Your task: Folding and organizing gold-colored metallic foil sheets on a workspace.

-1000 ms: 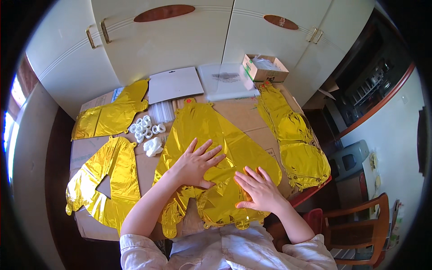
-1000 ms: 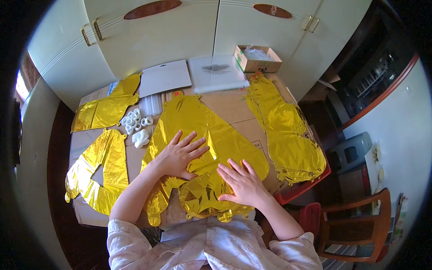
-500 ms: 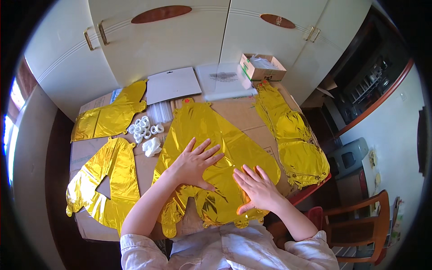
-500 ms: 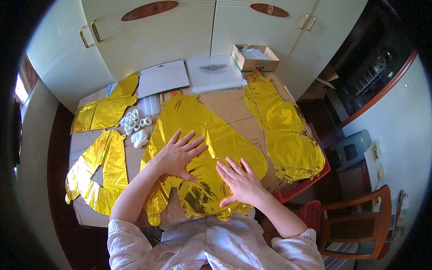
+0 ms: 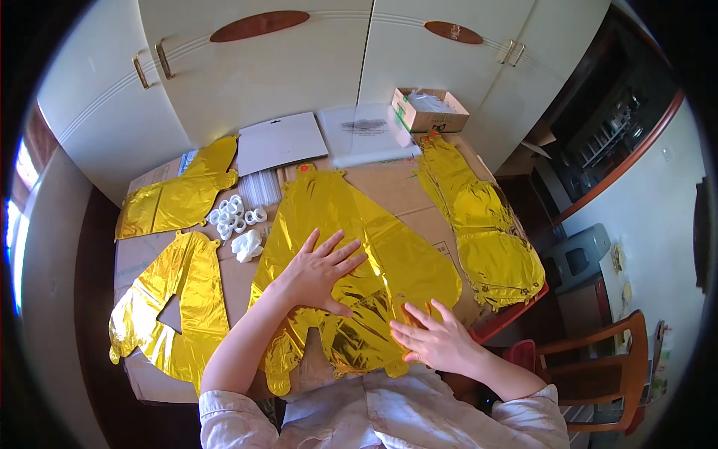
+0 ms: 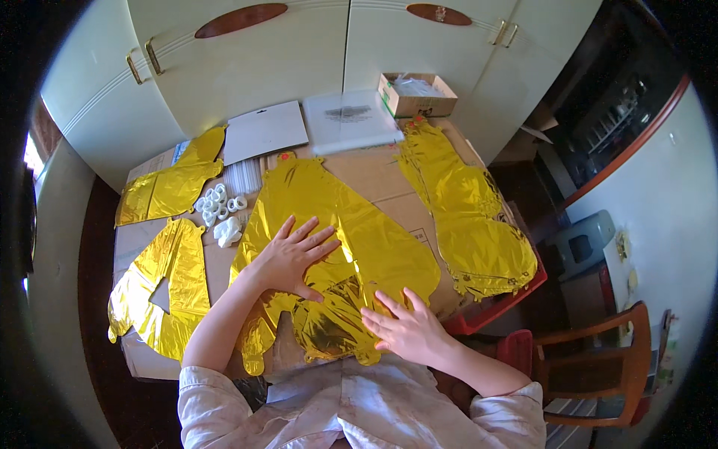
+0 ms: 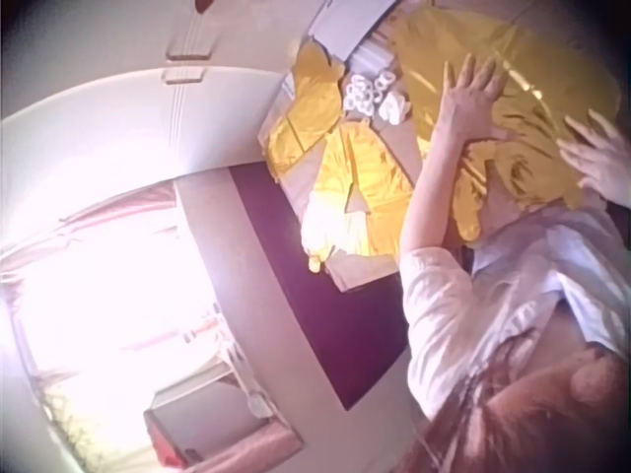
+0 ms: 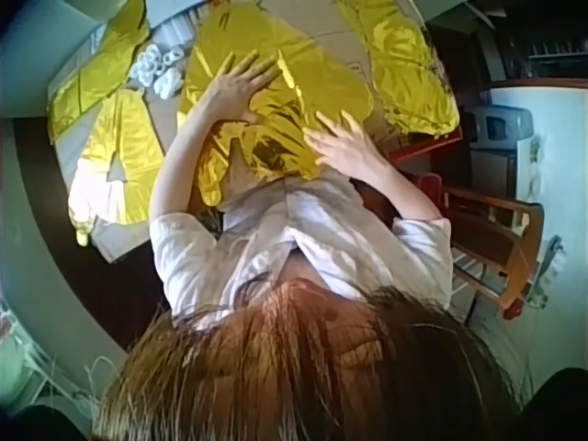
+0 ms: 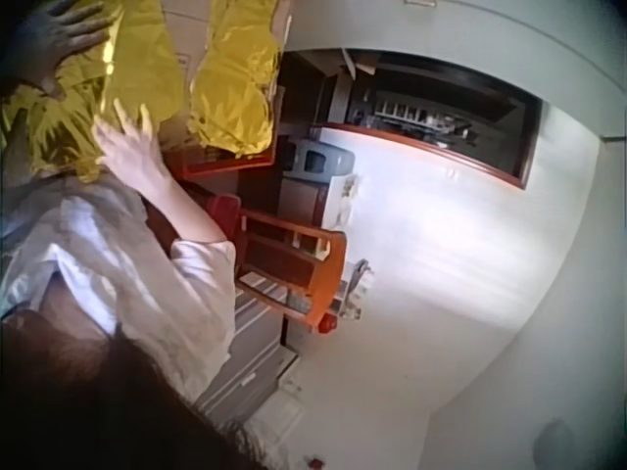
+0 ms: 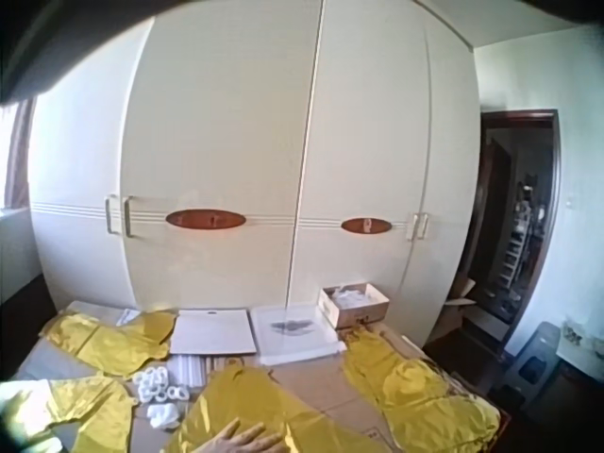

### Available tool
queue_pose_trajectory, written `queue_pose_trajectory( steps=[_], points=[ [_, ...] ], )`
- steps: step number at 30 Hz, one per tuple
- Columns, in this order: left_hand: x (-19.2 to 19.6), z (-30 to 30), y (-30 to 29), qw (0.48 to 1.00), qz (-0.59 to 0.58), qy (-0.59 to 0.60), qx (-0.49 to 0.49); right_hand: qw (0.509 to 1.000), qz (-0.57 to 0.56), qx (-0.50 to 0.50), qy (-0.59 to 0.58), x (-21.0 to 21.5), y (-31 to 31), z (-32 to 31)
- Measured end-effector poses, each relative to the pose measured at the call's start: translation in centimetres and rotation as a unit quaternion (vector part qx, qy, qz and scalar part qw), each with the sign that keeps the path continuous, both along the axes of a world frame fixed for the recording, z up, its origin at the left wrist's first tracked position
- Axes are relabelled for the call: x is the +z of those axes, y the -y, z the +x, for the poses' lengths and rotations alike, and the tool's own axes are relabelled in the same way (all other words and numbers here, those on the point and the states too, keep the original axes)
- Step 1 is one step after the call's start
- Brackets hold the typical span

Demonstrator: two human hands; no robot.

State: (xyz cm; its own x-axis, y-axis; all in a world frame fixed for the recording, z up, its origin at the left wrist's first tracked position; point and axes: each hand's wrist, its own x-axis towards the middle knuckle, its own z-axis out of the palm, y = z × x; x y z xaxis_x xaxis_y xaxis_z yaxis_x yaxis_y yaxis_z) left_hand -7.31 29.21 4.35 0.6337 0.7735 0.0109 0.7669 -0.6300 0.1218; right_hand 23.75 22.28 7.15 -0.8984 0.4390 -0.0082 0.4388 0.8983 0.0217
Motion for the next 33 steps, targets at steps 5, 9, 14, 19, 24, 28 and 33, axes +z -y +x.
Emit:
queue_pose_trajectory(
  steps=[5, 9, 14, 19, 24, 28, 33],
  points=[
    [-0.2, 0.1, -0.2, 1.0, -0.005, -0.004, -0.003, 0.993, -0.07, -0.007, -0.096, -0.3, 2.7, 2.3],
    [-0.2, -0.1, -0.1, 1.0, -0.01, 0.0, 0.0, 0.894, -0.137, -0.179, -0.387, -3.5, 5.7, 4.5],
    [-0.1, 0.0, -0.2, 1.0, -0.013, -0.006, -0.003, 0.384, -0.512, -0.474, -0.605, -8.4, 8.1, 5.1],
    [0.0, 0.1, -0.2, 1.0, -0.015, -0.007, -0.003, 0.495, -0.574, -0.41, -0.508, -6.7, 8.2, 2.4],
    [0.1, 0.1, -0.2, 1.0, -0.01, -0.005, -0.003, 0.775, -0.263, -0.297, -0.491, -6.0, 7.3, 1.0],
    [0.0, 0.1, -0.2, 1.0, -0.01, -0.003, -0.004, 0.918, -0.089, -0.134, -0.362, -4.1, 5.8, -0.1],
    [0.1, 0.2, -0.2, 1.0, -0.01, -0.005, -0.003, 0.923, -0.179, -0.038, -0.338, -2.9, 4.4, -1.2]
  ],
)
